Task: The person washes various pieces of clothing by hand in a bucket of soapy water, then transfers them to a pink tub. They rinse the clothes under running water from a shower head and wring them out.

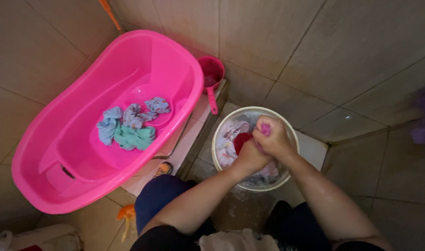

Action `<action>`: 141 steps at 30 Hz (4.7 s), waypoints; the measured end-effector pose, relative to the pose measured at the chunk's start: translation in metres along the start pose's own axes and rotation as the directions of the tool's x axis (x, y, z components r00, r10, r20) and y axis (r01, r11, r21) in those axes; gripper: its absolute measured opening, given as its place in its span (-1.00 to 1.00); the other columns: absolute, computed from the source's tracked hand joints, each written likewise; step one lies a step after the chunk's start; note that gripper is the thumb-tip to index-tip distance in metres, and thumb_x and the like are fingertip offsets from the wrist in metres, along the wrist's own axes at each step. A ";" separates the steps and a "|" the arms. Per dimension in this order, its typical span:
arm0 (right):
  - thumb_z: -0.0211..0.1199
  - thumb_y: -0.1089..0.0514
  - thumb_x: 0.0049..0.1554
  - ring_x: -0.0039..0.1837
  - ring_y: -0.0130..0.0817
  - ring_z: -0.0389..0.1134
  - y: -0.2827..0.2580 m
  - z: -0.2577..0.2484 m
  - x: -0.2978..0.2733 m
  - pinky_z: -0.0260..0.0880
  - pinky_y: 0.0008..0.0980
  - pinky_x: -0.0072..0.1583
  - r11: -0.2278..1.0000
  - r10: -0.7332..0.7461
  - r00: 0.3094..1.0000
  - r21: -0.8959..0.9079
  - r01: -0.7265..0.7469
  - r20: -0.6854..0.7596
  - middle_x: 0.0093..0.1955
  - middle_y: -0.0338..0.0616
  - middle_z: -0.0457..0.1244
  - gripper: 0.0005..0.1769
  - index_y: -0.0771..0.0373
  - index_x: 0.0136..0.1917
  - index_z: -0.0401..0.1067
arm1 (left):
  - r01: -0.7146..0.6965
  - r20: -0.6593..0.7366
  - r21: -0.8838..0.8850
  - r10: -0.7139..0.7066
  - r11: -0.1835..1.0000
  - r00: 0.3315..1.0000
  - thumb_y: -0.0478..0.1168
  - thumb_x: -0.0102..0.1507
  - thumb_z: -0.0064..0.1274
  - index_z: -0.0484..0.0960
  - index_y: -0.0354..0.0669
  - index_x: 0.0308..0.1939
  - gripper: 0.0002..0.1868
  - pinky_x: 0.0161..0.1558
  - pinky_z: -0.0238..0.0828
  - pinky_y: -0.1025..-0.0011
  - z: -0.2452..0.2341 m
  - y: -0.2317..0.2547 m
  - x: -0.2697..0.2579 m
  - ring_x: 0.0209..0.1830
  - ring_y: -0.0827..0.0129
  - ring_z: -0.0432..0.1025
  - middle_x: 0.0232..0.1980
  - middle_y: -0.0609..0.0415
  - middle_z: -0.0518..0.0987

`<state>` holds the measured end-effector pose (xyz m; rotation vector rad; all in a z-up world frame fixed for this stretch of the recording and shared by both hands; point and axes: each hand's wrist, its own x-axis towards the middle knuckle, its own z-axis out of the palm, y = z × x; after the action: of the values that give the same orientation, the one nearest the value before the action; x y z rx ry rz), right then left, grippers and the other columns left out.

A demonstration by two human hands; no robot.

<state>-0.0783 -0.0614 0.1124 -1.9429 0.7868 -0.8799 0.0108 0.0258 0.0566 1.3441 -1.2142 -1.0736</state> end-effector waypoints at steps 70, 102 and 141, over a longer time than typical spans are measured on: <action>0.21 -0.06 0.17 0.40 0.01 0.22 0.225 0.038 0.003 0.15 -0.08 0.40 0.854 0.491 0.840 -0.316 -0.413 0.230 0.40 0.15 0.20 -0.27 0.17 0.53 0.13 | 0.098 -0.258 -0.794 -0.480 0.599 0.838 -0.14 0.34 -0.10 0.51 -0.11 0.10 -0.72 -0.08 0.59 0.25 -0.060 -0.014 0.030 0.05 0.29 0.36 0.16 0.02 0.44; 0.19 0.20 0.43 0.11 -0.35 0.38 -0.052 -0.105 -0.009 0.45 -0.28 0.21 0.619 -0.062 0.994 0.778 0.111 -0.092 0.10 -0.07 0.32 -0.90 0.25 0.06 0.42 | -0.081 -0.290 0.084 0.102 0.993 0.951 -0.41 0.21 0.06 0.55 -0.16 0.06 -0.67 0.10 0.48 0.21 -0.057 0.040 0.021 0.05 0.06 0.57 0.00 -0.11 0.65; 0.12 -0.12 0.24 -0.07 -0.25 0.38 0.160 -0.038 0.017 0.40 -0.23 0.04 0.891 0.455 0.865 -0.100 -0.444 0.214 -0.09 0.05 0.41 -0.51 0.41 0.00 0.52 | 0.044 -0.179 0.091 -0.027 0.995 0.983 -0.10 0.27 0.04 0.44 -0.11 0.24 -0.54 0.05 0.47 0.29 -0.100 0.059 0.021 0.01 0.17 0.54 0.06 -0.01 0.62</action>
<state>-0.1303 -0.1629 -0.0073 -1.7518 1.0680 -0.3459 0.1044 0.0154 0.1271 1.5065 -1.1240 -0.9091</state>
